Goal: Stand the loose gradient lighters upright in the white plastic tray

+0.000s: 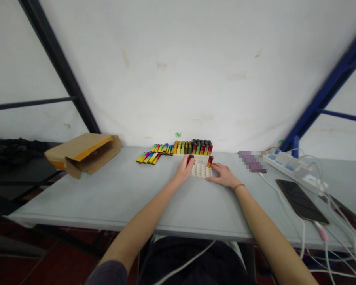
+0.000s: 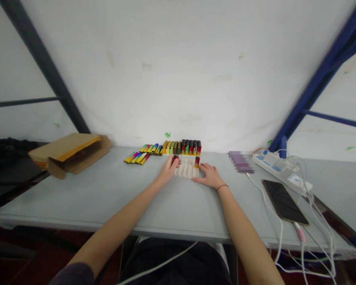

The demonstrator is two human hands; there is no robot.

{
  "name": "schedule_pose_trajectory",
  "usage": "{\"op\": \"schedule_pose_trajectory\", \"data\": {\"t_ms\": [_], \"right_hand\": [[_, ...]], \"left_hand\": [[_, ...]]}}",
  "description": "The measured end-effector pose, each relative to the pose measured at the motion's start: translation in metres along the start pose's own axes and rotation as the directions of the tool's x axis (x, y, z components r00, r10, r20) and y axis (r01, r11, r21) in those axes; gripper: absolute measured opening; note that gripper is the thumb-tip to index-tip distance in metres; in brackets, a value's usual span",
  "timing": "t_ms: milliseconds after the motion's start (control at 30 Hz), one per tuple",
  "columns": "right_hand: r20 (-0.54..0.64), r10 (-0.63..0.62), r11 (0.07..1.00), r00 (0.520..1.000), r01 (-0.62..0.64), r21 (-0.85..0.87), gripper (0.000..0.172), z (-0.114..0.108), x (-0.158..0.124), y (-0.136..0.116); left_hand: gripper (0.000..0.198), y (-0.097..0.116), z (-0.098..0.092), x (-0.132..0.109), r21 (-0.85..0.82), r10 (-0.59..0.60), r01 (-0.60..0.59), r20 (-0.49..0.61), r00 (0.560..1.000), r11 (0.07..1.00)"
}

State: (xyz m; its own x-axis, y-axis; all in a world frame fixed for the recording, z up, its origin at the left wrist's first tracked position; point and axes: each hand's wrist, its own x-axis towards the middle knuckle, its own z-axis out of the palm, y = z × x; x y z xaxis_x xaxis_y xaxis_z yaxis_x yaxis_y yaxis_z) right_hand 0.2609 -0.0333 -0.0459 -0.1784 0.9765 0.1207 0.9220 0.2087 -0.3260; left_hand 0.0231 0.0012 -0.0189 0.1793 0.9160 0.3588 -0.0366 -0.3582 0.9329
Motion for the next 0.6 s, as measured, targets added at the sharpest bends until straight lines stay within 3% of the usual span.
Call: {"op": "schedule_pose_trajectory", "data": {"t_ms": [100,233,367,600], "right_hand": [[-0.009,-0.008,1.000,1.000,0.008,0.007,0.079,0.000,0.000,0.000],[-0.019,-0.012,1.000,1.000,0.012,0.007,0.080,0.002,0.000,0.001],[-0.028,-0.027,0.999,0.999,0.027,0.018,0.079,0.002,0.000,0.000],[-0.032,-0.031,0.999,0.999,0.031,0.014,0.075,0.002,-0.001,-0.002]], "left_hand": [[0.017,0.004,0.005,0.007,0.138,0.167,-0.168,0.020,0.986,0.976],[0.020,0.000,0.024,0.019,0.118,0.093,-0.111,0.151,0.984,0.987],[0.022,-0.011,0.043,0.024,0.077,0.022,-0.039,0.211,0.977,0.996],[0.020,-0.014,0.047,0.020,0.240,0.087,-0.141,0.223,0.971,0.961]]}}
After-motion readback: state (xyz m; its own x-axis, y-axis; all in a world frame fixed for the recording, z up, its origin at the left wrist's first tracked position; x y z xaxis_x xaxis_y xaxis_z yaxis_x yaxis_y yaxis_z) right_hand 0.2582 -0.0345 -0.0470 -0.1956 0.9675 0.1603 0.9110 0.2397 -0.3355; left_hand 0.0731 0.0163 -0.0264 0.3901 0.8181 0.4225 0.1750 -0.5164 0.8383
